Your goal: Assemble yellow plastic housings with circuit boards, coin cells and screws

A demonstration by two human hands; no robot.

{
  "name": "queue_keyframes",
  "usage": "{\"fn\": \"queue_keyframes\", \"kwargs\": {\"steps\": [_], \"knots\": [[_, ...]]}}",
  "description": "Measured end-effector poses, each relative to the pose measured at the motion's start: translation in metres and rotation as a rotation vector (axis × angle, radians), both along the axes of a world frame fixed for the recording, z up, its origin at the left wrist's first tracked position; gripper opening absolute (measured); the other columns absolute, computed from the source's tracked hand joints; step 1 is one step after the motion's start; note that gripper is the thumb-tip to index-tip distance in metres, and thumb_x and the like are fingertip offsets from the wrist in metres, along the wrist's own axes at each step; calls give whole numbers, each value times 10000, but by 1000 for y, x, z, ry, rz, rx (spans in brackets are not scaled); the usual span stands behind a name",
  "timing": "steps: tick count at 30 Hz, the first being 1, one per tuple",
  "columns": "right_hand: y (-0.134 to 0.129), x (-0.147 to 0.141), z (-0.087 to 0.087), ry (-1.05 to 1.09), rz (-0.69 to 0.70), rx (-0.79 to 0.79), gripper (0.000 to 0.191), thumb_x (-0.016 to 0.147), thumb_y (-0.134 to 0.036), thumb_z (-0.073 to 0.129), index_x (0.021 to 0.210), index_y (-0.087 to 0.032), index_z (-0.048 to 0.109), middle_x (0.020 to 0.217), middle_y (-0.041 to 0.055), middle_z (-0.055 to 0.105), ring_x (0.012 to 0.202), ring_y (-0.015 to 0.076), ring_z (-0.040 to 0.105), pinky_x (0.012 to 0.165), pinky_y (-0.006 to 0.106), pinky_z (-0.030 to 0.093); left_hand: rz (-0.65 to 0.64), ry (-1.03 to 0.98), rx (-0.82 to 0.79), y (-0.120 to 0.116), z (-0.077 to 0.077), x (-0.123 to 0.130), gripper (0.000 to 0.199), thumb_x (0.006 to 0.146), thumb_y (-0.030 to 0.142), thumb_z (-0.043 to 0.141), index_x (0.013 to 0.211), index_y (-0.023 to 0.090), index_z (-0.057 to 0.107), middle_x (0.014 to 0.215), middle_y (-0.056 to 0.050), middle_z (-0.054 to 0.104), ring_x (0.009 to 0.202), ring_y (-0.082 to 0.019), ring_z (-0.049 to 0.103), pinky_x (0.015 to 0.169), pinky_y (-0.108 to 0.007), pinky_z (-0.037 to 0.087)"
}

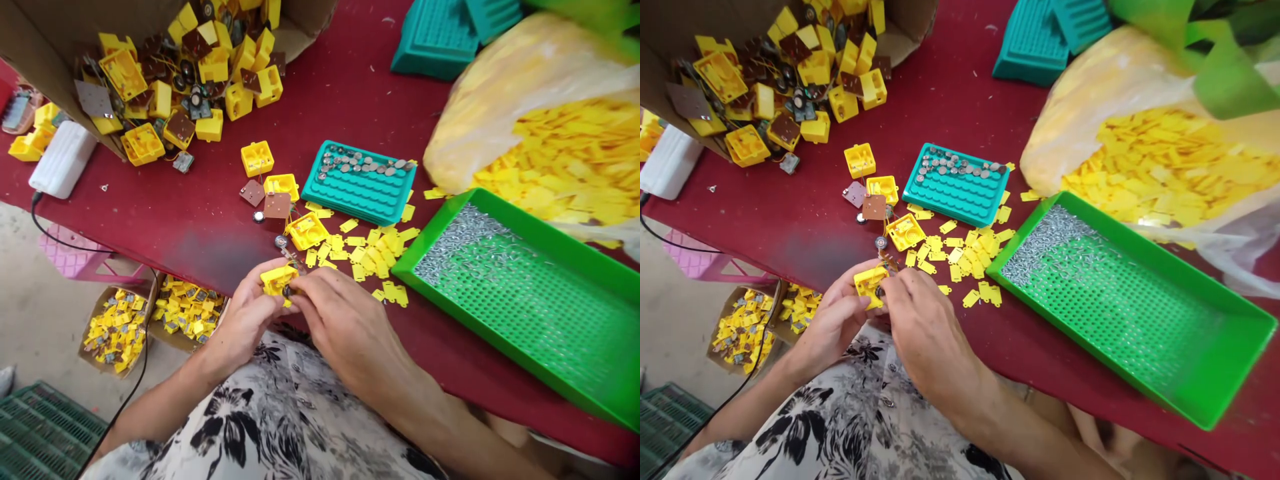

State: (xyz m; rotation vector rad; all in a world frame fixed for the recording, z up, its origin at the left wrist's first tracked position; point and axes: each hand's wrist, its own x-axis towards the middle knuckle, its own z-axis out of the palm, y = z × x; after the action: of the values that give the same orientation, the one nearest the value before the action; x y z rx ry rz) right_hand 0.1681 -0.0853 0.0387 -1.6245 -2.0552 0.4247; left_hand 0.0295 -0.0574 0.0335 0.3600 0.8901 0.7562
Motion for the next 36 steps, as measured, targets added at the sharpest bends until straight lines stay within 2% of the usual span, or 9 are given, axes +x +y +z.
{"fn": "queue_keyframes", "kwargs": {"steps": [4,11,17,21,24,27,31,33,36], "knots": [[-2,-4,-4,12,-62,83,159,920,-81,489,843,-135,618,822,89,637,741,194,575,634,326,445,22,49,-17,4,0,1,430,690,128,637,1110,202,588,1090,-54,686,1047,-220,635,882,-343,514],[-2,1,-10,36,37,87,133,900,-43,499,945,-112,604,865,95,626,828,208,580,720,339,481,-1,74,-27,5,1,1,434,688,141,631,1115,193,574,1036,-42,671,1019,-214,628,905,-358,499],[-3,5,3,-136,98,66,190,858,17,487,950,-103,602,871,109,609,820,231,552,708,358,468,-50,71,19,4,3,2,465,684,153,608,1146,178,565,1053,-51,672,1034,-222,614,928,-355,464],[-3,0,13,-267,124,70,251,782,78,445,849,-97,612,801,121,591,742,243,532,628,361,444,-113,176,57,0,3,1,495,690,143,584,1182,191,565,1097,-46,651,1022,-210,598,907,-333,449],[-1,-4,15,-311,103,86,252,766,79,436,777,-108,605,739,112,580,683,242,521,586,362,433,-124,223,83,-1,3,0,523,669,122,580,1187,197,574,1069,-34,644,974,-191,588,862,-309,454],[4,-2,12,-186,84,84,181,841,6,490,785,-120,608,746,90,604,682,218,556,587,341,452,-61,119,30,2,5,0,513,631,99,590,1135,193,582,984,-10,654,878,-156,599,816,-285,476],[9,10,13,65,80,-21,92,863,-91,613,930,-153,623,843,27,661,736,139,624,650,256,505,-4,-48,-73,5,8,0,397,638,93,656,1025,164,603,907,-5,664,792,-119,618,770,-260,508],[8,15,16,142,40,-23,146,852,-107,643,980,-172,621,884,9,674,764,118,639,684,233,520,-10,-55,-75,6,7,0,368,679,117,704,1031,153,602,893,-13,670,781,-114,628,744,-247,518],[5,19,21,208,-69,22,122,872,-145,636,987,-183,620,886,4,664,758,103,634,686,219,527,-32,-14,-43,7,4,-1,422,705,163,773,1077,143,576,919,-30,684,754,-118,658,706,-247,540]]}}
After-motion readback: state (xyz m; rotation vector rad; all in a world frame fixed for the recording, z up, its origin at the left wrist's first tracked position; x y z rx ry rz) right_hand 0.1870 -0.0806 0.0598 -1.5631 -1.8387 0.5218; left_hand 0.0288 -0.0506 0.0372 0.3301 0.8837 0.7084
